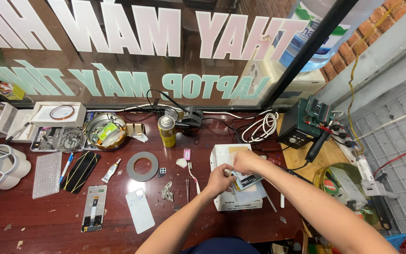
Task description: The person works on a disassembled smartphone at a cluttered repair bench. They use a metal prying tool to separate internal components, then handle a small camera module and reposition it within the phone chassis.
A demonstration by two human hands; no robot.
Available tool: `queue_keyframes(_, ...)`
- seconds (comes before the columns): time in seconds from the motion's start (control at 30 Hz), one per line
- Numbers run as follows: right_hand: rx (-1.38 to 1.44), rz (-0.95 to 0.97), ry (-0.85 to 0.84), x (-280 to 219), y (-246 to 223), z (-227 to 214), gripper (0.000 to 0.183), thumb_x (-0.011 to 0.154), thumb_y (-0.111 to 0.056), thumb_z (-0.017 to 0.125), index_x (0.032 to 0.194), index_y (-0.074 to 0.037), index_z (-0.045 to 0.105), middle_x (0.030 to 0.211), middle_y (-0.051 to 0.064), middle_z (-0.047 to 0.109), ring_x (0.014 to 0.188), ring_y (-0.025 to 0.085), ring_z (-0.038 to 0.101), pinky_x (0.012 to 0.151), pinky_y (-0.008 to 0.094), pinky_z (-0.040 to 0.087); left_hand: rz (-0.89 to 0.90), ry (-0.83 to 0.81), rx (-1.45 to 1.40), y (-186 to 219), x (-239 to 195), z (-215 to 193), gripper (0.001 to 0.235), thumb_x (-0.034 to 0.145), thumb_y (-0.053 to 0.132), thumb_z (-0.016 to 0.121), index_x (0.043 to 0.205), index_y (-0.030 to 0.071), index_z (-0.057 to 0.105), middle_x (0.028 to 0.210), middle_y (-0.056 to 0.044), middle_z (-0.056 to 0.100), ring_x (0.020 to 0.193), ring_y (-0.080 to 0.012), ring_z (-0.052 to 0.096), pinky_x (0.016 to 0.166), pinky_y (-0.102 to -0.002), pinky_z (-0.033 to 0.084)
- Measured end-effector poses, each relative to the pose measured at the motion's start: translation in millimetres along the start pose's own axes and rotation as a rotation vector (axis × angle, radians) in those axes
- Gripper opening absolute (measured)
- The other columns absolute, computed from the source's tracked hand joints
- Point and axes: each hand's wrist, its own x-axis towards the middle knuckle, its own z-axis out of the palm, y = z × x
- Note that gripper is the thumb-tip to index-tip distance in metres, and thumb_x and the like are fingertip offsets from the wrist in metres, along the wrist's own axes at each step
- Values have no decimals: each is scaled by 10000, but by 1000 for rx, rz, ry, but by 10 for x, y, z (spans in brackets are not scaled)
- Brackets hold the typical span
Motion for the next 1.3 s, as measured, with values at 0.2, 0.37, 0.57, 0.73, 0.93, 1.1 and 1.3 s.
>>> queue_keyframes(0.2,353,342,-194,541,499,240,224,906,-88,586,746,25,694,556,81,552,424,201,398,352,384,265,76,22,38,29,-65,4,311,877,59,755,1162,24,637,740,-43,646,595,-121,669,513,-291,585)
queue_keyframes(0.37,-713,-297,-264,798,702,429,123,787,-46,648,796,20,751,717,187,663,613,314,591,534,427,423,102,13,-5,12,-85,-5,275,891,55,754,1140,6,649,718,-47,640,581,-122,661,504,-287,560)
queue_keyframes(0.57,-224,39,-99,213,197,127,252,849,-83,636,1051,-84,787,966,202,755,890,327,752,794,398,599,107,-1,82,88,-123,-41,281,895,67,748,1153,10,655,711,-55,658,579,-118,663,510,-280,548)
queue_keyframes(0.73,-383,-106,-80,-242,-164,-116,274,819,-118,689,1072,-124,793,982,167,753,927,326,726,802,422,578,68,-5,54,134,-120,-47,272,895,58,746,1145,7,650,740,-56,657,598,-119,670,520,-289,568)
queue_keyframes(0.93,-879,-459,-82,-261,-76,-130,132,801,-124,702,900,-83,780,869,150,754,845,326,736,743,447,594,52,-9,51,117,-105,-27,277,891,60,743,1148,17,650,753,-48,660,616,-118,682,528,-283,588)
queue_keyframes(1.1,-897,-427,-80,-173,148,60,179,826,-123,690,992,-106,754,870,141,746,834,310,732,716,441,573,58,-10,31,108,-112,-50,291,894,77,754,1154,7,642,769,-52,663,611,-126,684,523,-280,584)
queue_keyframes(1.3,410,335,-200,107,324,116,234,945,-130,569,1143,-148,693,732,72,635,416,146,404,397,328,273,90,-16,14,46,-126,-53,302,891,75,750,1162,-1,639,774,-63,674,592,-131,675,507,-288,565)
